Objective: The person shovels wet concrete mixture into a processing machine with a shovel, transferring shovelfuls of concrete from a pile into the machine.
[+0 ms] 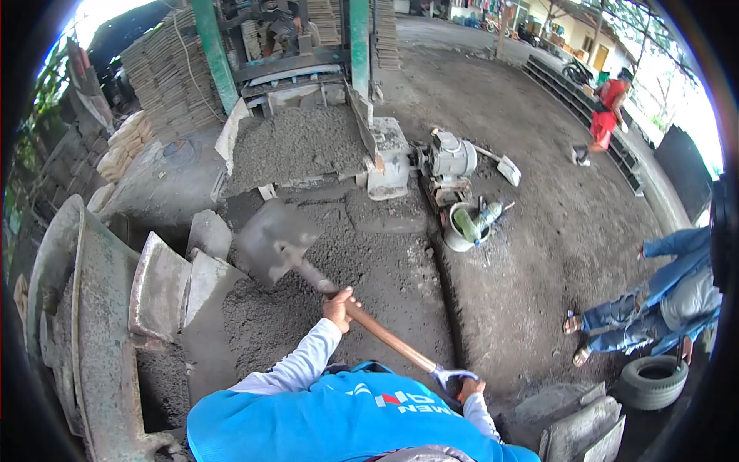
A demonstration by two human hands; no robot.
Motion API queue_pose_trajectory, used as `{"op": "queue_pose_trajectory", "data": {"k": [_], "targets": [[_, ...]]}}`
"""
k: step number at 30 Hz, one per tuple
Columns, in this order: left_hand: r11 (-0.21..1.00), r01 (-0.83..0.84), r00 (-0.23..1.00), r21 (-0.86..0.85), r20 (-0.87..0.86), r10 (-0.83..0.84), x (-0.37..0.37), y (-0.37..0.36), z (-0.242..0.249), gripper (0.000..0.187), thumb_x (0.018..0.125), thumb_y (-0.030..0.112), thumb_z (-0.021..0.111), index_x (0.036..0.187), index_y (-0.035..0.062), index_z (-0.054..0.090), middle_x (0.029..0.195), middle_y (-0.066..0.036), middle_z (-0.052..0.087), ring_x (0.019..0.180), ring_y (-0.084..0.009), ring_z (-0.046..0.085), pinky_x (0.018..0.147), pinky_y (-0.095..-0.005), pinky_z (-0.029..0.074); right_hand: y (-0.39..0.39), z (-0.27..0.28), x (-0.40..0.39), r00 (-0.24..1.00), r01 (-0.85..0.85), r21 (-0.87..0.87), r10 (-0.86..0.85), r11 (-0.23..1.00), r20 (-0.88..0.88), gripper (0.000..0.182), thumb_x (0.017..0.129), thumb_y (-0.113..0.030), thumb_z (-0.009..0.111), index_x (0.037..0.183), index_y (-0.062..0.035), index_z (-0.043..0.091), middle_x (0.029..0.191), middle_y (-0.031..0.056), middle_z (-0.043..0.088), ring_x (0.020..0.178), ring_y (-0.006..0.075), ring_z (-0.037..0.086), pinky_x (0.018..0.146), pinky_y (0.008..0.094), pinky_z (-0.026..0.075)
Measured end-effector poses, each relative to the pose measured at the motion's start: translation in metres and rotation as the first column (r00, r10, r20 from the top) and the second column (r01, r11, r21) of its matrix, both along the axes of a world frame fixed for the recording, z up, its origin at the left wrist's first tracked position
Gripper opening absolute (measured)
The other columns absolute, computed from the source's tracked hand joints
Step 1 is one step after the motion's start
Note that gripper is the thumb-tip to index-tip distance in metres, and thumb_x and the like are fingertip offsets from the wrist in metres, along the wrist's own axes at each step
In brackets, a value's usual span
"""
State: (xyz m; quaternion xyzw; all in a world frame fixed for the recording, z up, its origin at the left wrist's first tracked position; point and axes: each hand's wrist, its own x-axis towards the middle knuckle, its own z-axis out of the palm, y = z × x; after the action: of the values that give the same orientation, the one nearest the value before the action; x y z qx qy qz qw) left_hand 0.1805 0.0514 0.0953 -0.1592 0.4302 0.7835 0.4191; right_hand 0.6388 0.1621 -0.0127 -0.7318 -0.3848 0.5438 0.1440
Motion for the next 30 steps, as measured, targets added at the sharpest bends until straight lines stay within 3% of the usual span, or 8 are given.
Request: {"op": "queue_pose_trajectory", "data": {"k": [4,6,12,16,19,27,29,30], "targets": [[0.990,0.136,0.945,0.027,-0.302,-0.121,-0.017,0.054,0.073,0.029,0.081,0.017,0.076,0.094,0.0051,0.052,0.068,-0.004,0.054,0.055,-0.0188,0.057,0.051,-0.0341,0.053,-0.019,-0.029,-0.009,0.895,0.256,-0.099,-0.274,0.962,-0.352,0.018,0.080,-0.014,0.059,0.083,0.0034,0.063,0.067,0.0170,0.061,0.045,0.0252,0.055,0.037,0.0402,0.041],[0.990,0.138,0.911,0.015,-0.394,-0.121,-0.047,0.086,0.083,0.032,0.082,0.023,0.075,0.094,0.0042,0.052,0.068,-0.005,0.054,0.054,-0.0186,0.056,0.051,-0.0342,0.053,-0.022,0.027,-0.035,0.931,0.046,-0.027,-0.053,0.999,-0.361,0.020,0.080,-0.019,0.064,0.083,0.0001,0.063,0.063,0.0140,0.058,0.045,0.0240,0.054,0.038,0.0405,0.043],[0.986,0.153,0.889,-0.069,-0.426,-0.168,-0.152,0.151,0.045,0.051,0.078,0.046,0.075,0.099,0.0048,0.053,0.076,-0.007,0.057,0.063,-0.0199,0.058,0.056,-0.0381,0.052,-0.025,0.160,-0.113,0.663,0.225,-0.182,-0.287,0.957,-0.692,0.022,0.078,-0.022,0.066,0.093,-0.0112,0.056,0.063,0.0048,0.049,0.052,0.0205,0.052,0.050,0.0338,0.048],[0.950,0.139,0.839,-0.280,-0.477,-0.264,-0.144,0.144,0.056,0.060,0.073,0.058,0.073,0.100,0.0073,0.054,0.090,-0.007,0.057,0.085,-0.0212,0.057,0.076,-0.0432,0.045,-0.017,0.164,-0.115,0.658,0.258,-0.207,-0.328,0.944,-0.678,0.019,0.079,-0.023,0.065,0.090,-0.0126,0.055,0.064,0.0049,0.050,0.051,0.0209,0.050,0.047,0.0334,0.044],[0.957,0.147,0.834,-0.251,-0.488,-0.256,-0.144,0.139,0.045,0.052,0.076,0.053,0.072,0.096,0.0075,0.056,0.088,-0.007,0.057,0.079,-0.0197,0.057,0.074,-0.0388,0.045,-0.020,0.139,-0.115,0.656,0.247,-0.225,-0.334,0.942,-0.677,0.015,0.081,-0.023,0.062,0.087,-0.0116,0.055,0.064,0.0044,0.049,0.053,0.0204,0.048,0.048,0.0346,0.044],[0.963,0.229,0.967,0.143,-0.147,-0.208,-0.125,0.121,0.061,0.039,0.084,0.044,0.070,0.085,0.0105,0.052,0.074,-0.003,0.053,0.064,-0.0165,0.058,0.059,-0.0357,0.051,-0.043,0.116,-0.141,0.778,0.362,-0.147,-0.385,0.921,-0.497,0.028,0.077,-0.023,0.062,0.095,-0.0017,0.061,0.073,0.0067,0.059,0.063,0.0210,0.058,0.057,0.0355,0.050],[0.934,0.260,0.966,0.244,-0.079,-0.248,-0.131,0.116,0.058,0.055,0.080,0.065,0.060,0.086,0.0106,0.050,0.072,-0.005,0.051,0.066,-0.0229,0.058,0.062,-0.0445,0.051,-0.049,0.144,-0.160,0.824,0.410,-0.123,-0.425,0.904,-0.374,0.033,0.076,-0.024,0.063,0.098,0.0008,0.062,0.076,0.0071,0.060,0.066,0.0210,0.059,0.059,0.0359,0.051],[0.914,0.244,0.966,0.324,0.005,-0.259,-0.133,0.111,0.065,0.061,0.078,0.072,0.056,0.086,0.0112,0.049,0.072,-0.006,0.051,0.066,-0.0248,0.057,0.063,-0.0474,0.050,-0.045,0.080,-0.114,0.904,0.279,-0.115,-0.301,0.953,-0.304,0.033,0.074,-0.025,0.064,0.096,0.0005,0.063,0.078,0.0068,0.059,0.066,0.0216,0.058,0.060,0.0362,0.050]]}}
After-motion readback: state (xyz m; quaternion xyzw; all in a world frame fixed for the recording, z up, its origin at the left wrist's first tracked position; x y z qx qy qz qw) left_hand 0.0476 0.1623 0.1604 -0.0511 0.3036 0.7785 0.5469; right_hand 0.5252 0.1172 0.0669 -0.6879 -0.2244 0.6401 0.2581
